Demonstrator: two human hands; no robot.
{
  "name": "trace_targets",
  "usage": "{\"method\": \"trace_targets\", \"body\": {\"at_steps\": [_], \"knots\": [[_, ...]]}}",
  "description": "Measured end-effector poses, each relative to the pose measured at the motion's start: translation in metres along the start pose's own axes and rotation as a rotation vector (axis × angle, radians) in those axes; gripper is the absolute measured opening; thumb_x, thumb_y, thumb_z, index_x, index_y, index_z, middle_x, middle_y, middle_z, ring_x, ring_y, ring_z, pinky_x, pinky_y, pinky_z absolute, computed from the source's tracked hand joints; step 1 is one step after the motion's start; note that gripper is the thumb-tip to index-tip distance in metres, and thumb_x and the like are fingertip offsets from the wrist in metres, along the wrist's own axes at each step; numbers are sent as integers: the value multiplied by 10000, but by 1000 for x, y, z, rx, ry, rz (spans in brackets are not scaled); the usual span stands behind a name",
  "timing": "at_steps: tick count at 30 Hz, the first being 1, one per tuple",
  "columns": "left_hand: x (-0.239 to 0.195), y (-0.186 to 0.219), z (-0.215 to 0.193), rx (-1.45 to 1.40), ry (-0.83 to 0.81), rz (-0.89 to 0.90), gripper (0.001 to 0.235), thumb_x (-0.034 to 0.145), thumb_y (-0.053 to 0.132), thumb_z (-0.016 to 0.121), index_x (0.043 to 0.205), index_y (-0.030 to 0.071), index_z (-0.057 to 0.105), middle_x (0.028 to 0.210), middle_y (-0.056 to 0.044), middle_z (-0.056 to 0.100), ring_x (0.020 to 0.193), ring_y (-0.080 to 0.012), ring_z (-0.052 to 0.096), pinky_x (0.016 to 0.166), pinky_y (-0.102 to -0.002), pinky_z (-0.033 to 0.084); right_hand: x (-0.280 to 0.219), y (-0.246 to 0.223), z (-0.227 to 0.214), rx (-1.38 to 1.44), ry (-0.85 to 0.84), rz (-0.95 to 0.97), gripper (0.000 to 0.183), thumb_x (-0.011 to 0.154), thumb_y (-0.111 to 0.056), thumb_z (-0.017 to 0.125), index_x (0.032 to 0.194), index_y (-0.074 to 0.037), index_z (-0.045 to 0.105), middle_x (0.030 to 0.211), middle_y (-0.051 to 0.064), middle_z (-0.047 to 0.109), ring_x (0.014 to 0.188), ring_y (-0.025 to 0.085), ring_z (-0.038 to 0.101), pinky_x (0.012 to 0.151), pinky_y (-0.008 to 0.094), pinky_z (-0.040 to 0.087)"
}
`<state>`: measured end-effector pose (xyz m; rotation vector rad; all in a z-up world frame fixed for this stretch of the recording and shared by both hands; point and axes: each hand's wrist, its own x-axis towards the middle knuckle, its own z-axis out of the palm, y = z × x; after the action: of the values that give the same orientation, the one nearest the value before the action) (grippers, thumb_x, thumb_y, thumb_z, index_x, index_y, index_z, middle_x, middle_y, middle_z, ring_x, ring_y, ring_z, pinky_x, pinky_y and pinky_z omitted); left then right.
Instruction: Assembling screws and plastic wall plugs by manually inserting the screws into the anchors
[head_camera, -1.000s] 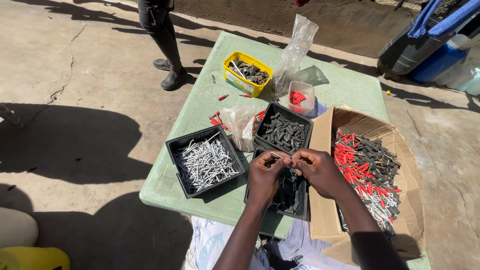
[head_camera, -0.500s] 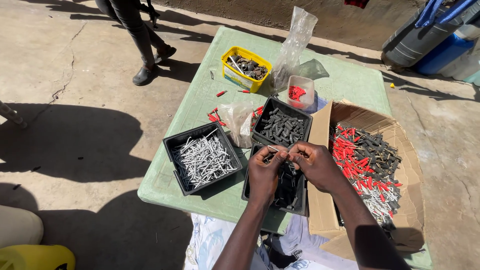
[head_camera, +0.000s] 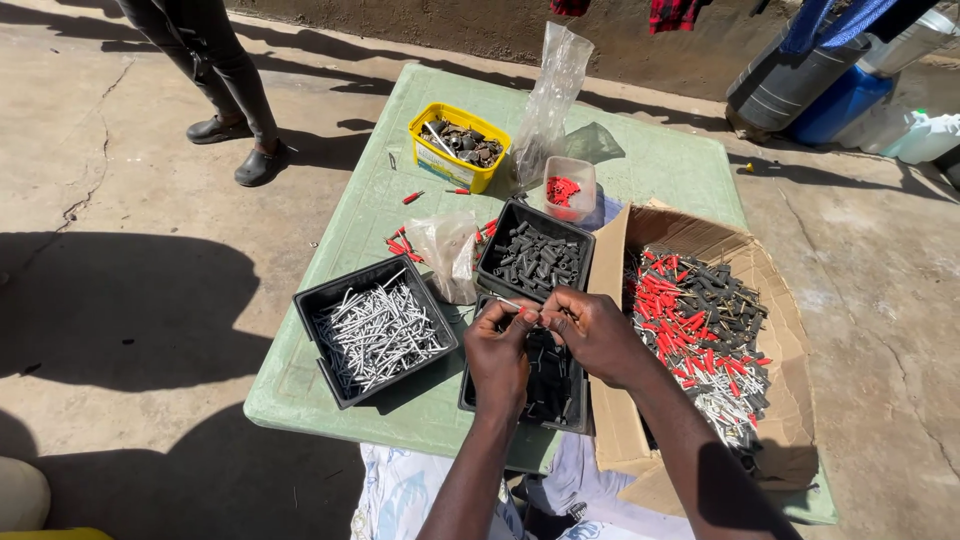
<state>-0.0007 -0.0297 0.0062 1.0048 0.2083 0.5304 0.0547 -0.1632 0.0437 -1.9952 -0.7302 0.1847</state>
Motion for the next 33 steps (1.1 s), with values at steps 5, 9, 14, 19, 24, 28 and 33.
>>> {"method": "trace_targets", "body": {"at_steps": [5, 9, 14, 19, 24, 28, 33], "knots": [[-2, -13, 5, -16, 51, -52, 110, 854, 59, 805, 780, 5, 745, 761, -70, 665, 735, -86, 529, 746, -286, 487, 1, -8, 2, -21, 7, -17, 239, 1051, -142, 569, 835, -82, 653, 563, 116, 617, 466, 181, 462, 489, 324, 431], [5, -14, 5, -30, 90, -118, 66, 863, 33, 770, 809, -2, 754, 669, -27, 616, 588, -39, 439, 561, -206, 388, 2, -11, 3, -68, -3, -39, 205, 1050, -126, 554, 871, -68, 634, 586, 150, 623, 466, 236, 510, 488, 352, 450], [9, -1, -2, -69, 27, -125, 48, 850, 3, 762, 809, -12, 740, 622, -20, 560, 500, -28, 426, 471, -173, 342, 3, -15, 8, -40, -12, -42, 218, 1053, -122, 555, 854, -70, 628, 566, 136, 612, 452, 219, 491, 484, 341, 434], [14, -3, -5, -8, -35, -77, 69, 831, 10, 789, 779, -4, 746, 634, -31, 569, 545, -30, 418, 500, -183, 347, 1, -15, 3, 0, -24, -50, 224, 1052, -135, 564, 848, -70, 627, 568, 122, 618, 460, 192, 487, 494, 332, 427], [16, -23, -6, -218, -38, -156, 145, 851, 91, 800, 862, -36, 732, 697, -78, 633, 421, -62, 507, 395, -166, 406, 1, -8, 0, 24, -21, -34, 240, 1049, -144, 562, 828, -74, 625, 558, 101, 624, 468, 172, 483, 501, 312, 432], [11, -16, -1, -148, -90, -121, 143, 905, 89, 770, 937, -49, 748, 712, -57, 584, 397, -31, 437, 383, -192, 385, 0, 17, -8, 191, 40, 41, 196, 1012, -128, 622, 841, -58, 687, 564, 52, 622, 495, 87, 491, 475, 208, 408], [6, -26, 4, -248, -180, -100, 245, 1019, 205, 663, 919, -14, 711, 747, -112, 614, 409, -100, 533, 367, -205, 399, -3, 14, -3, 371, 70, 118, 128, 965, -77, 685, 896, 15, 741, 594, 142, 702, 459, 96, 577, 423, 183, 440]]}}
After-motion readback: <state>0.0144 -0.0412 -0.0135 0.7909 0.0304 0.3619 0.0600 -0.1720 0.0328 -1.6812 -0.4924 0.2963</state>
